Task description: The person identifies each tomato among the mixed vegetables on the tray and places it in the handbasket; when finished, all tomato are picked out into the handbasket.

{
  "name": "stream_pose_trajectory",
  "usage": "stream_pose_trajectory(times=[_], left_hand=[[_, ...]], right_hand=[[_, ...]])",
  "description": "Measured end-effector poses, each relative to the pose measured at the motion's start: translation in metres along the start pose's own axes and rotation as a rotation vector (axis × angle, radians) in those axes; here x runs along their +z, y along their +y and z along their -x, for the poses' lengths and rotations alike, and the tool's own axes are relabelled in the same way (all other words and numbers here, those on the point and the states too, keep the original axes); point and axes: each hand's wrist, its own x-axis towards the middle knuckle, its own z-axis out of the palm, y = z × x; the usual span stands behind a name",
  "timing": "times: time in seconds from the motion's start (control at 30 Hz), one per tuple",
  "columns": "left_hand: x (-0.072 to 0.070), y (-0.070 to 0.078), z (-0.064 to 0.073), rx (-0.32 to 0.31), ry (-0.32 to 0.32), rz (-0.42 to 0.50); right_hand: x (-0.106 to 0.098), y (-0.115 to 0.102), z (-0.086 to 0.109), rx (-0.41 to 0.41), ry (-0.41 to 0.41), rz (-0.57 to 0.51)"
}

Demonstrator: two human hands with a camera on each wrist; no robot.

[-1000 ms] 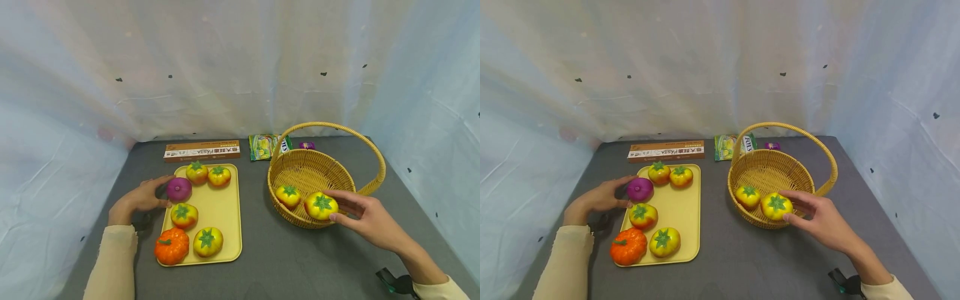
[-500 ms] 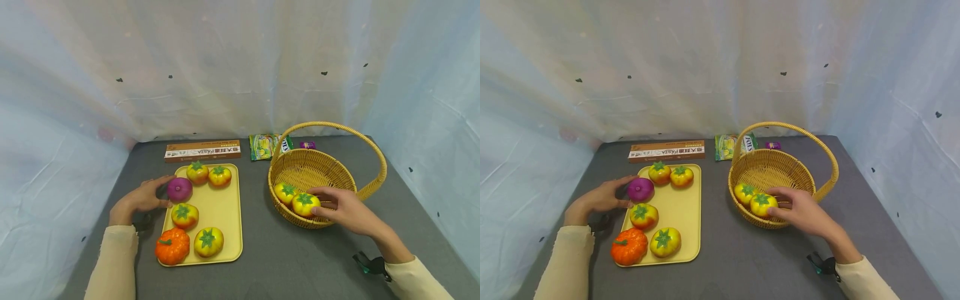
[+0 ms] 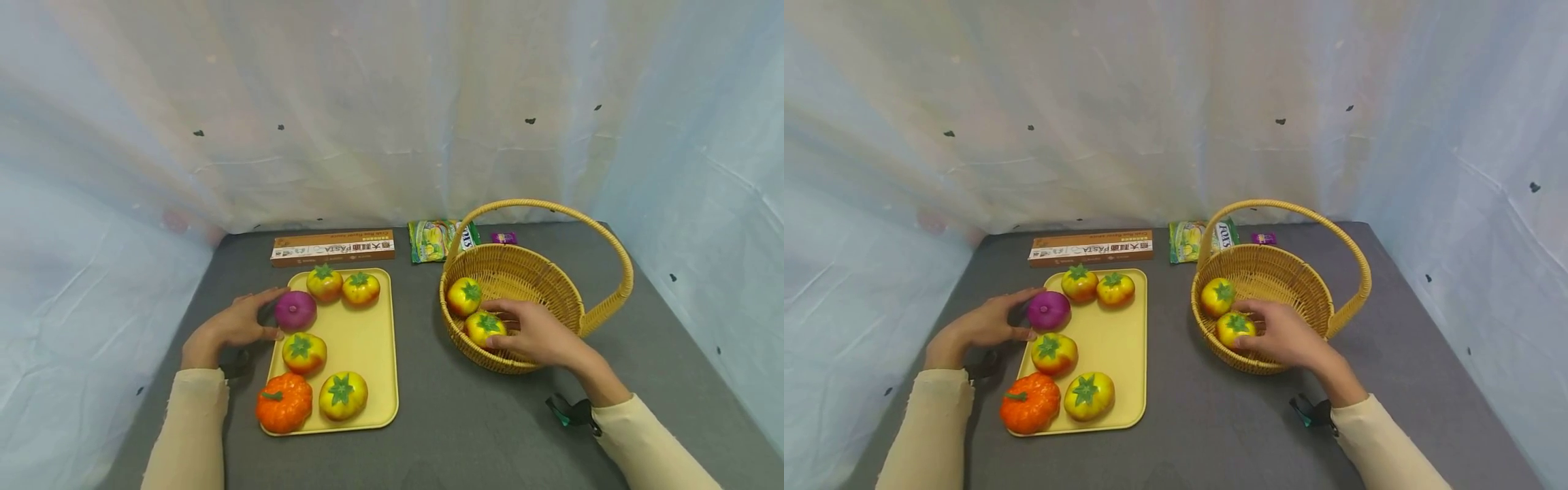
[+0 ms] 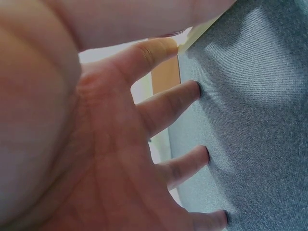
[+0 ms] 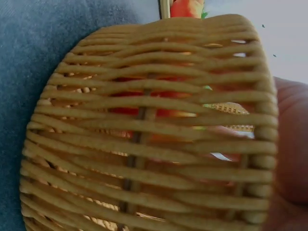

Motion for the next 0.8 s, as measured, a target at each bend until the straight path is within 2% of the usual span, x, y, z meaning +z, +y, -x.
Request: stream_pose_trajectory(times=[0.07,0.3,0.4,0.47,0.63,0.8], left_hand=[[0.000,0.000,-0.001,-0.001,-0.003,0.000],[0.001,-0.001,-0.003,-0.004,-0.009,-0.003],[0.001,-0.001,-0.003,-0.009,-0.012,0.002],[0.001,-0.001,-0.003,-0.014,-0.014,0.004],[0.001,-0.001,-0.003,-0.013,-0.010,0.001],[0.001,0.000,-0.002,-0.004,-0.005,0.001]], right_hand=[[-0.002,-0.001,0.003,0.012,0.005,0.031],[-0.008,-0.008,0.012,0.054,0.063,0.039],[-0.007,-0.013,0.014,0.003,0.096,0.007],[-0.004,-0.018,0.013,-0.061,0.104,-0.049],[0.012,-0.037,0.009,-0.204,0.037,-0.242],[0.041,-0.053,-0.001,-0.249,-0.087,-0.341]])
